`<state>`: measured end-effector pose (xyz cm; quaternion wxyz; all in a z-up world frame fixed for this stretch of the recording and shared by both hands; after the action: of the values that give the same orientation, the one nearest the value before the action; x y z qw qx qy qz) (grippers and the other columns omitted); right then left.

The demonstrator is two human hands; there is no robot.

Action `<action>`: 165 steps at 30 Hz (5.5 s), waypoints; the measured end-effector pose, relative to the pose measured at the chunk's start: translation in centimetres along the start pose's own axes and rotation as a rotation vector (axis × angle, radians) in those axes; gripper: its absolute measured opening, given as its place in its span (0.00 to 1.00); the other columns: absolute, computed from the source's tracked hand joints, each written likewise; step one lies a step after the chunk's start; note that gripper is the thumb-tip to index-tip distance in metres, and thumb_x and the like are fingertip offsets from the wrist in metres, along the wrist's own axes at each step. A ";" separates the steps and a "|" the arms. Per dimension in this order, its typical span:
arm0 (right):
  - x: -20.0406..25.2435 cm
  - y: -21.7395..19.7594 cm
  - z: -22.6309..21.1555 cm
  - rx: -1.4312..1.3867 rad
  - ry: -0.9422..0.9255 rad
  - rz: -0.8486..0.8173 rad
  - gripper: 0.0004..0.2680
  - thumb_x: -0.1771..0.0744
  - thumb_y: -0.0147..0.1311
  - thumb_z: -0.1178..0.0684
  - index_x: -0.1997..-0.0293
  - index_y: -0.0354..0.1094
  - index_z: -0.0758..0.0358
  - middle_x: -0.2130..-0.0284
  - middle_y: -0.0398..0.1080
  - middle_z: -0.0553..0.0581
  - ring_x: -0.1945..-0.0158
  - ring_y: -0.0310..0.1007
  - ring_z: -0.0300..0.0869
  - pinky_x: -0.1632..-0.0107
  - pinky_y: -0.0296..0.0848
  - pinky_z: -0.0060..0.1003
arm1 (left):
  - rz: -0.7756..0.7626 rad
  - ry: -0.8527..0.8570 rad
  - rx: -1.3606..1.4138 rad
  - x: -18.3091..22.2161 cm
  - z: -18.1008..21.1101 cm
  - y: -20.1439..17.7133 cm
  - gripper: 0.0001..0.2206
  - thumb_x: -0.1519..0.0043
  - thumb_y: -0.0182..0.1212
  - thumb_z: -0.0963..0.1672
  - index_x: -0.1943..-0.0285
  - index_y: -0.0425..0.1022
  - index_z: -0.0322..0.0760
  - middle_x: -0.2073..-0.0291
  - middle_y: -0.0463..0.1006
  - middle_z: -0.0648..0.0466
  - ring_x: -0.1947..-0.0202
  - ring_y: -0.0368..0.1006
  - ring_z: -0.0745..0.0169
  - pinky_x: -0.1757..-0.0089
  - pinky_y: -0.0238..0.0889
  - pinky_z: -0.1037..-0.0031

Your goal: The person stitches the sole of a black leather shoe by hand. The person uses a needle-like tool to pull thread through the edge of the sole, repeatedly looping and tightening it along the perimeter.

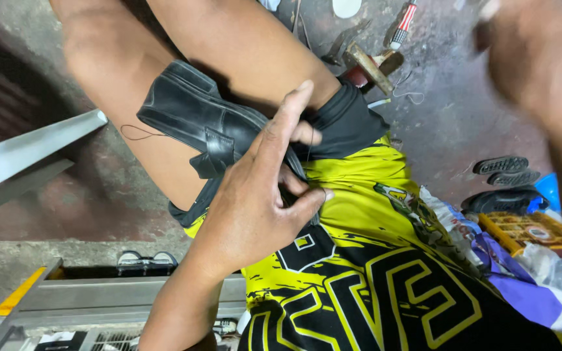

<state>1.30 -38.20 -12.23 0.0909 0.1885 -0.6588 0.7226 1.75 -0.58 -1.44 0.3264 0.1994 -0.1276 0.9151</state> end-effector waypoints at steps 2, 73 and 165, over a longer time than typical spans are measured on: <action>4.5 -1.6 -4.7 -0.853 -0.226 -0.024 0.10 0.35 0.51 0.67 0.51 0.63 0.63 0.50 0.71 0.65 0.61 0.77 0.49 0.59 0.75 0.41 | 0.021 0.052 0.033 -0.4 0.5 0.3 0.47 0.48 0.72 0.36 0.21 0.45 0.46 0.37 0.72 0.46 0.57 0.77 0.65 0.64 0.75 0.79; 3.7 -2.1 -17.7 -1.802 0.149 -0.546 0.35 0.39 0.63 0.65 0.23 0.46 0.64 0.58 0.76 0.59 0.60 0.72 0.33 0.57 0.71 0.28 | 0.682 0.315 -0.590 3.0 -10.8 -10.7 0.04 0.30 0.60 0.34 0.52 0.74 0.31 0.50 0.78 0.45 0.49 0.76 0.44 0.46 0.68 0.66; 2.7 -8.4 -15.8 -0.905 -0.430 0.049 0.06 0.32 0.57 0.60 0.52 0.78 0.64 0.67 0.80 0.56 0.81 0.67 0.32 0.80 0.59 0.28 | 0.332 0.271 1.131 2.9 -19.6 -0.5 0.56 0.67 0.89 0.44 0.25 0.61 0.27 0.36 0.73 0.49 0.33 0.68 0.53 0.32 0.57 0.63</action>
<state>-0.35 -21.91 -4.41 0.0090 0.2592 -0.9143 0.3110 -5.53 8.49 -17.51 0.0360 0.2010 0.3920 0.8970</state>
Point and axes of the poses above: each hand's wrist, its own x-axis away from the middle knuckle, its own y-axis out of the palm, z = x × y, the point moved 1 cm from there along -x, towards the middle knuckle
